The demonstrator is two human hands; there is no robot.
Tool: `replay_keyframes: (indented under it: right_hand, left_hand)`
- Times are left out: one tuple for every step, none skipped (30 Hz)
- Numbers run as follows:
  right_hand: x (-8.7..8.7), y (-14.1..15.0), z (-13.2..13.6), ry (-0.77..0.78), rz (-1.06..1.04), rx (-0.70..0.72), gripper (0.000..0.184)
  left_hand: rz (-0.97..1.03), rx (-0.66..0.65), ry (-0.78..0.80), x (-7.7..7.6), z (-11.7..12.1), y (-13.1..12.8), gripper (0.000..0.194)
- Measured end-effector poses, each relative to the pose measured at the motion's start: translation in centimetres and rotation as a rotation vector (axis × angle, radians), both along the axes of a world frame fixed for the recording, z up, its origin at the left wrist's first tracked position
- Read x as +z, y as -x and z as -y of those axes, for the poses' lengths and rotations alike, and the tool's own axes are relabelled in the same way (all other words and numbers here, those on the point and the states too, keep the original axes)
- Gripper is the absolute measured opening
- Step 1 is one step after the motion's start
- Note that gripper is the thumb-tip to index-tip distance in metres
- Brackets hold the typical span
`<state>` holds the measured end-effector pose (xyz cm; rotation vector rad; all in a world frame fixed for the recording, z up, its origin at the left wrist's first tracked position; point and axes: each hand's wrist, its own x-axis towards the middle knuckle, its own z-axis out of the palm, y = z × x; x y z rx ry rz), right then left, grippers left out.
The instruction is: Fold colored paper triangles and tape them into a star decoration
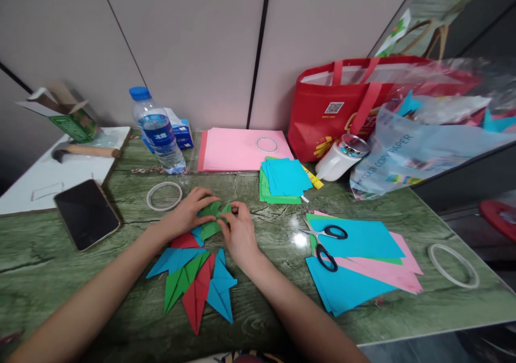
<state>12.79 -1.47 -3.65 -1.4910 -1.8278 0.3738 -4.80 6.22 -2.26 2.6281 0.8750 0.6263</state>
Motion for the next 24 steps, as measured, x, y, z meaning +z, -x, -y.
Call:
replay_keyframes:
  right_hand:
    - [-0.1, 0.0, -0.3, 0.017, -0.054, -0.045, 0.018]
    - [-0.1, 0.0, -0.6, 0.041, -0.102, -0.091, 0.024]
    - [-0.1, 0.0, -0.9, 0.074, -0.145, -0.131, 0.033]
    - [-0.1, 0.0, -1.3, 0.115, -0.186, -0.16, 0.041]
    - [0.0, -0.1, -1.7, 0.164, -0.226, -0.177, 0.047]
    - [0.0, -0.2, -2.0, 0.216, -0.262, -0.184, 0.051]
    - [0.0, -0.3, -2.4, 0.264, -0.288, -0.184, 0.052]
    - [0.0, -0.4, -2.7, 0.304, -0.304, -0.175, 0.05]
    - [-0.1, -0.5, -3.0, 0.334, -0.312, -0.159, 0.043]
    - [-0.1, -0.5, -3.2, 0.354, -0.316, -0.14, 0.034]
    - [-0.2, -0.5, -3.3, 0.364, -0.321, -0.121, 0.025]
    - [-0.3, -0.5, -3.4, 0.367, -0.329, -0.106, 0.018]
    - [-0.3, -0.5, -3.4, 0.365, -0.339, -0.096, 0.014]
    - [-0.4, -0.5, -3.5, 0.36, -0.351, -0.09, 0.013]
    - [-0.5, -0.4, -3.4, 0.353, -0.362, -0.091, 0.013]
    - [-0.5, -0.3, -3.4, 0.345, -0.371, -0.091, 0.014]
    - [-0.6, -0.2, -3.4, 0.338, -0.381, -0.087, 0.014]
    - [-0.6, -0.1, -3.3, 0.332, -0.393, -0.08, 0.014]
    - [-0.6, -0.1, -3.3, 0.327, -0.407, -0.071, 0.013]
    - [-0.6, 0.0, -3.2, 0.324, -0.42, -0.061, 0.013]
    - [-0.6, 0.1, -3.2, 0.322, -0.431, -0.051, 0.012]
    - [-0.7, 0.1, -3.1, 0.321, -0.44, -0.044, 0.012]
    - [-0.7, 0.2, -3.1, 0.319, -0.443, -0.041, 0.012]
    - [-0.7, 0.2, -3.1, 0.317, -0.441, -0.041, 0.012]
  left_hand:
    - [0.01, 0.014, 0.008, 0.0, 0.1, 0.0, 0.039]
    - [0.016, 0.017, 0.015, 0.0, 0.2, 0.0, 0.037]
    - [0.017, 0.012, 0.019, 0.0, 0.3, 0.0, 0.034]
    - [0.017, 0.003, 0.021, 0.0, 0.3, 0.0, 0.03]
    - [0.016, -0.005, 0.02, 0.0, 0.3, 0.0, 0.028]
    - [0.017, -0.012, 0.02, 0.0, 0.3, 0.0, 0.027]
    - [0.02, -0.015, 0.022, 0.0, 0.2, 0.0, 0.028]
    - [0.025, -0.013, 0.026, 0.0, 0.2, 0.0, 0.03]
    - [0.032, -0.011, 0.029, 0.0, 0.2, 0.0, 0.031]
    - [0.038, -0.011, 0.03, -0.1, 0.1, 0.0, 0.033]
    - [0.043, -0.014, 0.03, -0.2, 0.1, 0.0, 0.033]
    - [0.047, -0.02, 0.029, -0.3, 0.1, 0.1, 0.033]
    - [0.049, -0.029, 0.028, -0.3, 0.0, 0.1, 0.032]
    - [0.049, -0.04, 0.027, -0.4, 0.0, 0.1, 0.031]
    - [0.052, -0.05, 0.025, -0.5, -0.1, 0.2, 0.03]
    - [0.057, -0.058, 0.023, -0.6, -0.1, 0.2, 0.029]
    - [0.063, -0.062, 0.021, -0.7, -0.1, 0.2, 0.028]
    - [0.068, -0.062, 0.02, -0.7, -0.1, 0.2, 0.028]
    - [0.071, -0.059, 0.021, -0.8, -0.2, 0.2, 0.028]
    - [0.07, -0.055, 0.025, -0.8, -0.2, 0.3, 0.027]
    - [0.067, -0.051, 0.03, -0.8, -0.2, 0.3, 0.026]
    - [0.062, -0.047, 0.037, -0.8, -0.2, 0.3, 0.024]
    - [0.058, -0.043, 0.042, -0.7, -0.3, 0.3, 0.022]
    - [0.056, -0.04, 0.048, -0.7, -0.4, 0.3, 0.021]
